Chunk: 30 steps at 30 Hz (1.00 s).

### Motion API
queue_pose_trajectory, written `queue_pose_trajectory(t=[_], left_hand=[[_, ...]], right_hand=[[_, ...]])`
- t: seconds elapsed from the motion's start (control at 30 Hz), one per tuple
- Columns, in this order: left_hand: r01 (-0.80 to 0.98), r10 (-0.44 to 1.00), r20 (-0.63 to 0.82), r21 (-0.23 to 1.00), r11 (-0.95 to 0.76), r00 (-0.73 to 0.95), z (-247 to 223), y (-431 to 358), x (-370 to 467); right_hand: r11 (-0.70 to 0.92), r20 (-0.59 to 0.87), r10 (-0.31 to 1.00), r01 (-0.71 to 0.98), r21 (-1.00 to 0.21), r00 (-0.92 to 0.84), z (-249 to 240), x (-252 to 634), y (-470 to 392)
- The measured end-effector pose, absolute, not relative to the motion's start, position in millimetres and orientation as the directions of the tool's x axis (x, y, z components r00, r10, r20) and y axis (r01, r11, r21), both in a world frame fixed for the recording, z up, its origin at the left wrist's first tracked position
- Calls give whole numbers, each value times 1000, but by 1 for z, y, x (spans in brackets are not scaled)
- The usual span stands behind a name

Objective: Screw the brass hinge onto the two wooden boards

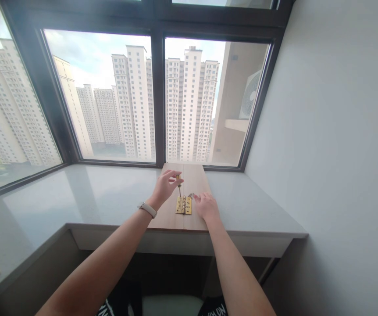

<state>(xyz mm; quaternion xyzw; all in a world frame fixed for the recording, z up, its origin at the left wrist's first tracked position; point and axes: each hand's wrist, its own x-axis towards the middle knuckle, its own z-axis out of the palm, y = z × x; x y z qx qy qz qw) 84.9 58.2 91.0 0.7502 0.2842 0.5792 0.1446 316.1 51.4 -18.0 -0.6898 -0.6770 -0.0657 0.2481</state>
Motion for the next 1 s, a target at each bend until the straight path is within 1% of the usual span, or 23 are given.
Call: queue_pose_trajectory(t=[0.1,0.37,0.6,0.83,1.0], left_hand=[[277,605,784,555,-784,142,90,58,86],[260,598,766,543,-799,237,94,56,85],[261,606,779,558,-788,164,93,62,82],[244,590,782,543,-803,201,95,60,81],[254,597,785,551,-795,167,94,59,83]], right_hand=[[37,420,904,966,-256,77,-18,316,51],[38,411,909,969,-244,68,-14,314,48],[26,410,909,969,-245,79,-13,312,47],[16,402,912,970,-242,85,-12,312,47],[19,404,911,970,-243,83,-12,312,46]])
